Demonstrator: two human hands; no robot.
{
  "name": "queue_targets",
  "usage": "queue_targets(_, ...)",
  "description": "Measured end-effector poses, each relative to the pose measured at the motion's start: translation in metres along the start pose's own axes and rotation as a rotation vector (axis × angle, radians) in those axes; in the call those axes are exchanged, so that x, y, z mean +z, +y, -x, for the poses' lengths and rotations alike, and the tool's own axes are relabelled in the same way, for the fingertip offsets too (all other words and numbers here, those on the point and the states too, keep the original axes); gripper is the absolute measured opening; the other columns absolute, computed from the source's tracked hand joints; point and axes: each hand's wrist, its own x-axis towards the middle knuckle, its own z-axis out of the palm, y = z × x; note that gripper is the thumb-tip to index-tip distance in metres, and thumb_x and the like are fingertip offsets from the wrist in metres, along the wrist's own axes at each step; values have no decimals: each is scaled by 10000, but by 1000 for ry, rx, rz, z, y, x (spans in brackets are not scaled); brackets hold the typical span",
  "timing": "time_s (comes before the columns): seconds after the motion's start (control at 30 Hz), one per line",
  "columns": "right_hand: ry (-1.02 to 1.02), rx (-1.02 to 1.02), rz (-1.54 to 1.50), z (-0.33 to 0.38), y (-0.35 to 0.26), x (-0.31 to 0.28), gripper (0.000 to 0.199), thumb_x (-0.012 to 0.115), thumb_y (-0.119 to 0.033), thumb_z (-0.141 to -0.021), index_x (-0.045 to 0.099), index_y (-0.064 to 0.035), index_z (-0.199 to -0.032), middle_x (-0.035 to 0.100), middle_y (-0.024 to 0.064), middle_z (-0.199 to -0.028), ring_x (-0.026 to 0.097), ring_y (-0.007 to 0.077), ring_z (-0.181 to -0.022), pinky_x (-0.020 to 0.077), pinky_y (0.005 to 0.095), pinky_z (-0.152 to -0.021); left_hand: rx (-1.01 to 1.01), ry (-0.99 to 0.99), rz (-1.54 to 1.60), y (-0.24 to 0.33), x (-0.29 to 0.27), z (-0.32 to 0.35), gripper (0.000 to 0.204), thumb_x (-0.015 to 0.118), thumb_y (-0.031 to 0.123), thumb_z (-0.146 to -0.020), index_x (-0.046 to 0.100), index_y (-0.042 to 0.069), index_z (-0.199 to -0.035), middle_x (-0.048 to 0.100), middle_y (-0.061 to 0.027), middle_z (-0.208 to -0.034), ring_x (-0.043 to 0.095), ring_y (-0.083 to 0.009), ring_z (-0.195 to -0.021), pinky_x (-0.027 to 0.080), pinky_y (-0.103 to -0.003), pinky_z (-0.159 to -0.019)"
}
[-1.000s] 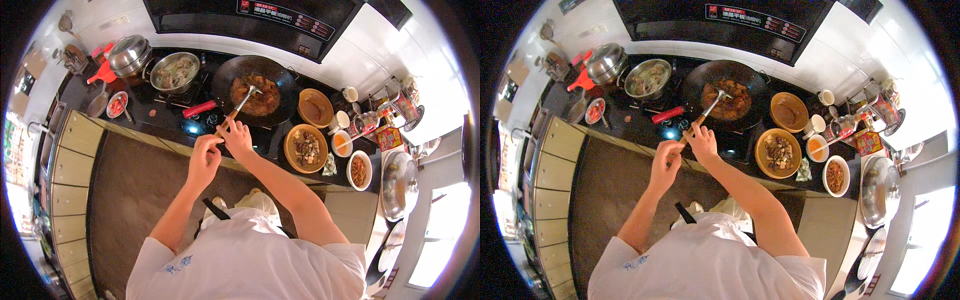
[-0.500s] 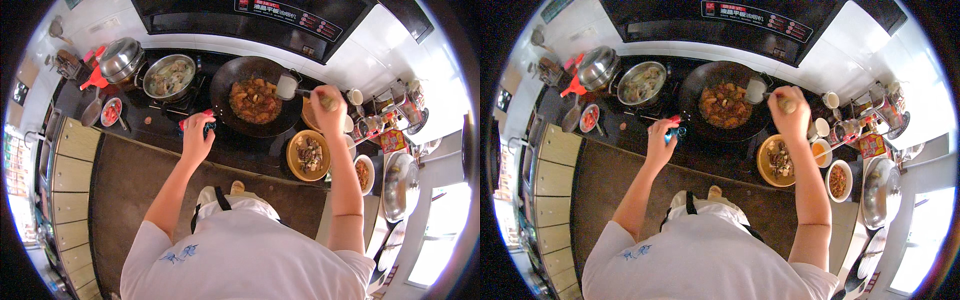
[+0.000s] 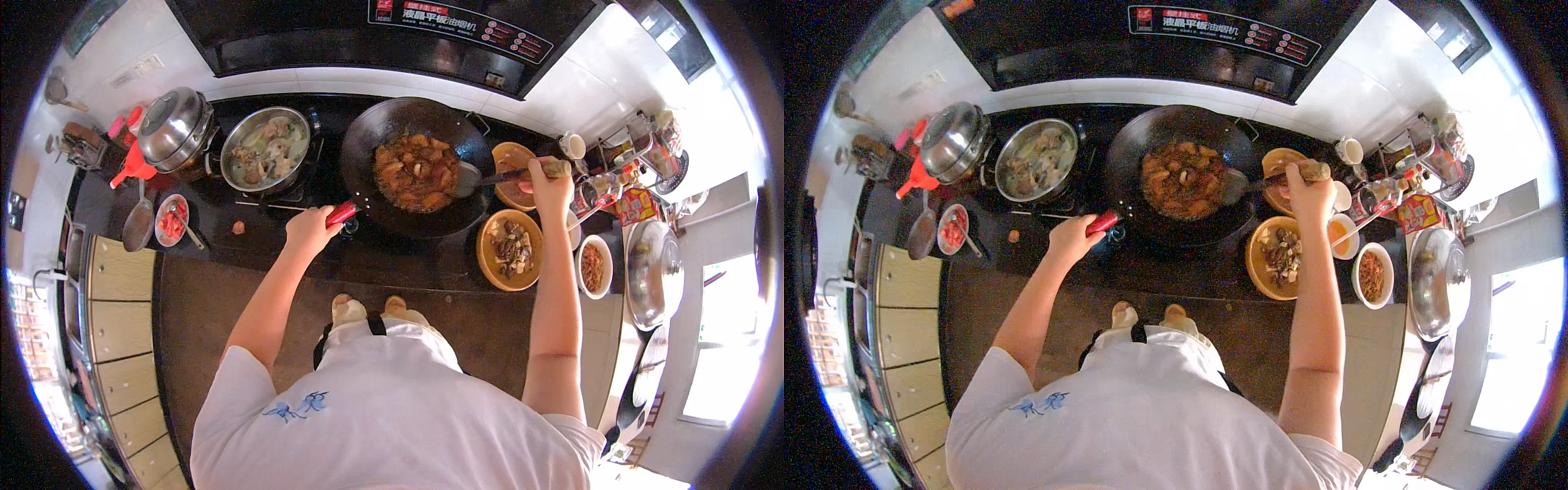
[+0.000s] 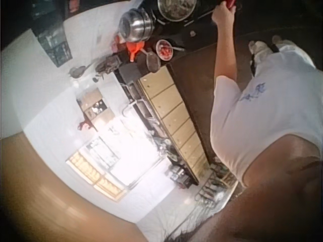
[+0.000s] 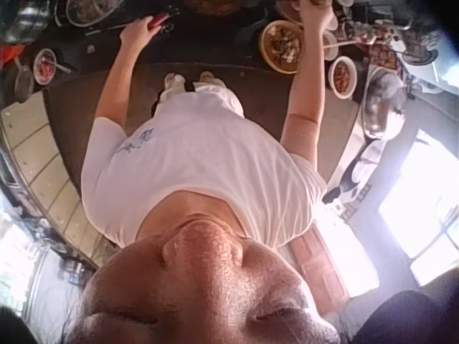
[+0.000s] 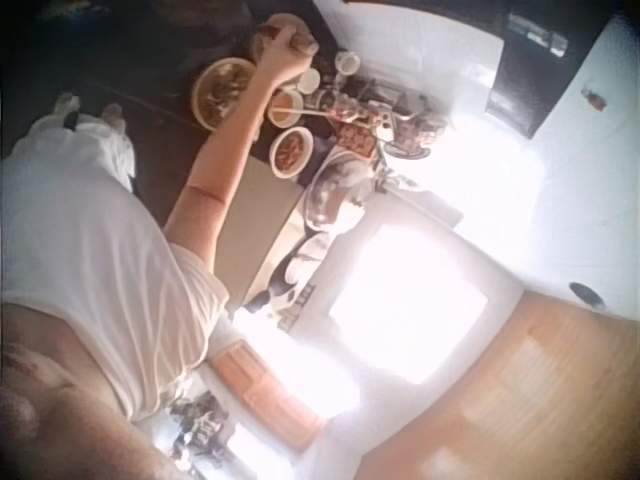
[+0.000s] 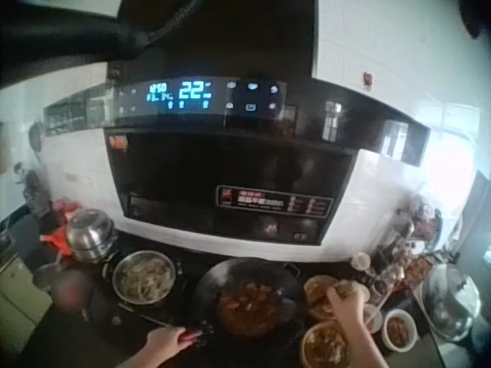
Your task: The person stirs meat in a wok using a spatula and transfers it into a bowl. They then add a prepared vegetable mixture from a bowl into the wok and stir-fry it. Finally, they transfer the cooked meat back into the wok to mix with the vegetables.
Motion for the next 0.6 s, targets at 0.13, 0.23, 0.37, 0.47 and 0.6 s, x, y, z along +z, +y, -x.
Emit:
queue_targets(0.13, 35, 182, -389, 20, 51, 37, 196, 664, -82, -854, 592, 79, -938, 657, 181, -820, 677, 226, -640, 605, 314, -575, 23, -59, 57, -7, 3, -3, 477, 618, 450, -869, 578, 183, -1263, 698, -110, -907, 671, -302, -800, 526, -421, -685)
queue_targets(0.23, -6, 115, -395, 49, 46, 56, 133, 619, -49, -895, 630, 62, -965, 657, 150, -843, 680, 214, -697, 609, 307, -660, 60, -8, 111, -14, 12, -4, 459, 619, 439, -871, 589, 175, -1245, 697, -117, -917, 668, -313, -800, 523, -428, -682)
queue_targets(0.37, -117, -269, -95, 91, 14, 71, 102, 640, 8, -857, 683, -1, -950, 667, 112, -977, 679, 178, -820, 586, 277, -709, 85, -5, 167, -14, 12, -6, 423, 649, 383, -854, 608, 112, -1178, 691, -141, -864, 665, -335, -782, 529, -434, -663)
queue_targets(0.47, -208, -631, 240, 119, -27, 82, 160, 692, 17, -769, 694, -19, -925, 666, 127, -1003, 687, 217, -820, 584, 289, -696, 111, 56, 199, -21, 20, -6, 395, 648, 366, -856, 619, 110, -1156, 691, -144, -853, 666, -334, -771, 529, -436, -659)
queue_targets(0.6, -369, -764, 413, 162, -38, 86, 251, 713, 6, -684, 689, -30, -931, 633, 131, -1034, 679, 260, -856, 581, 310, -706, 113, 52, 209, -17, 16, -5, 381, 650, 358, -855, 626, 103, -1137, 690, -143, -846, 666, -334, -761, 528, -436, -646)
